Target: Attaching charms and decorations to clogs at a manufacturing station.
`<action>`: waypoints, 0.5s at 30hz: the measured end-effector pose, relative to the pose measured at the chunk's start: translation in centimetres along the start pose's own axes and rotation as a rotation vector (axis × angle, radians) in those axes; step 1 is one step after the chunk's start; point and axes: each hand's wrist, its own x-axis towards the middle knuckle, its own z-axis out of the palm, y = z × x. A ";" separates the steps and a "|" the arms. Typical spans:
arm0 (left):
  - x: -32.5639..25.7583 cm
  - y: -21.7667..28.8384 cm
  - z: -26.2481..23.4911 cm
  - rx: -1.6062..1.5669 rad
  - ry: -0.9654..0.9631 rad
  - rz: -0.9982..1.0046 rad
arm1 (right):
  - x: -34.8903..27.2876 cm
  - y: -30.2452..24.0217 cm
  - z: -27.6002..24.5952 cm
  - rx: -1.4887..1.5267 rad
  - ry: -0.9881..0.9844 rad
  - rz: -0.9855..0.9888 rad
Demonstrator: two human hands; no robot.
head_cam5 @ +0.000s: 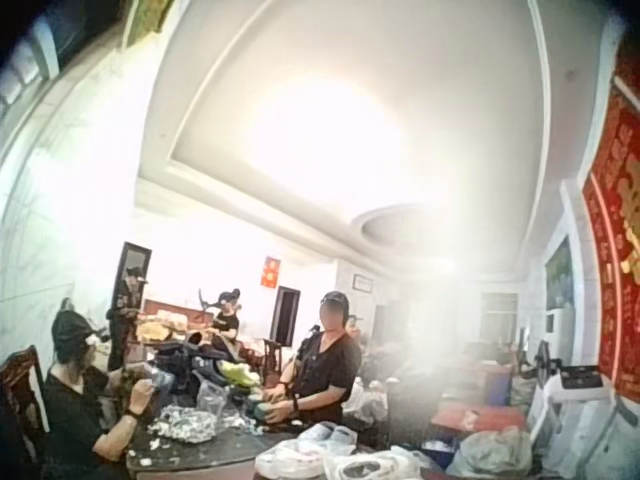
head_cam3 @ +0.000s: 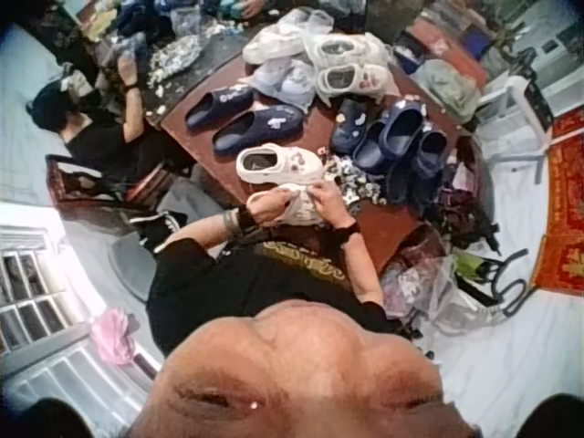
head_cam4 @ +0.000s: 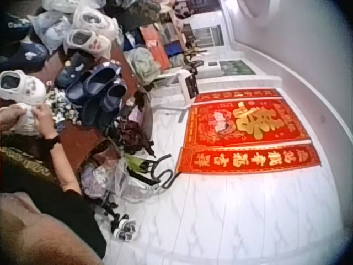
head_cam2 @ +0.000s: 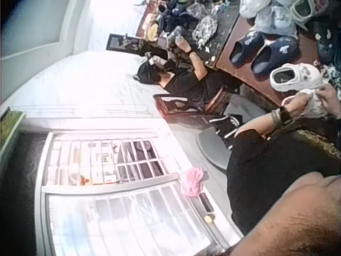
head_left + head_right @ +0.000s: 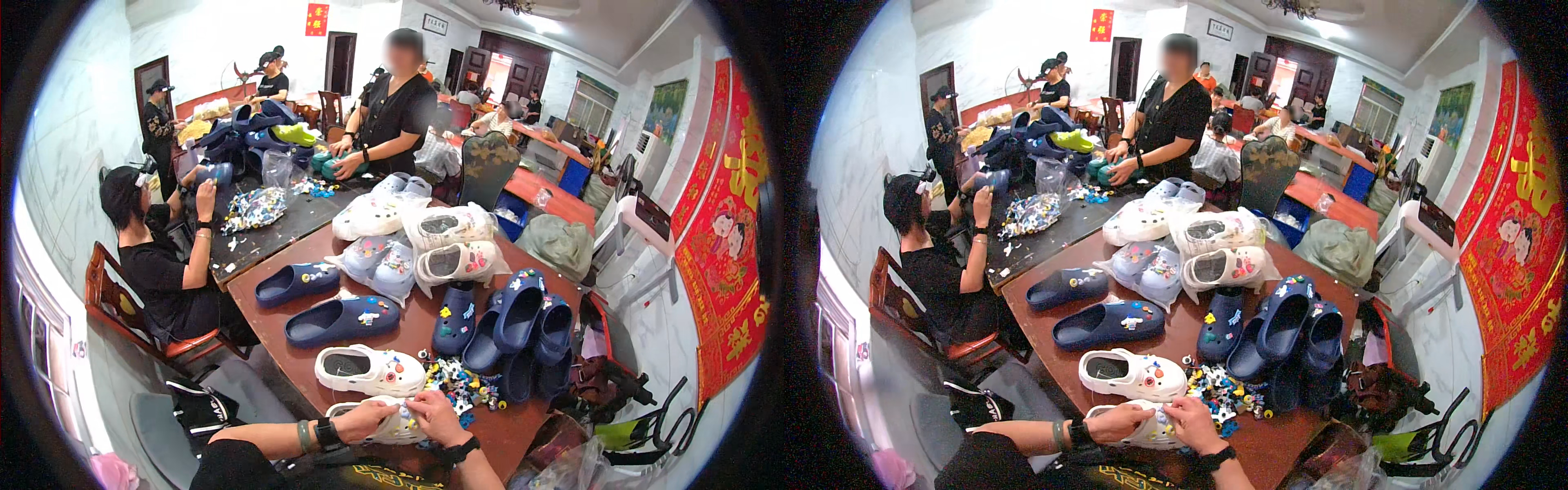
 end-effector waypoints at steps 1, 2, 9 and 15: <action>0.1 -0.1 0.1 -0.001 -0.001 0.004 | -0.1 0.2 -0.2 -0.037 -0.058 -0.009; 0.0 -0.2 0.2 0.162 0.036 0.071 | -0.3 0.3 -0.5 -0.100 -0.088 -0.035; 0.0 -1.1 1.4 0.139 0.187 0.182 | 0.9 -0.5 -1.3 -0.352 -0.399 -0.137; 1.1 -2.2 0.1 0.432 0.191 0.341 | 0.9 -2.4 0.2 -0.539 -0.415 -0.091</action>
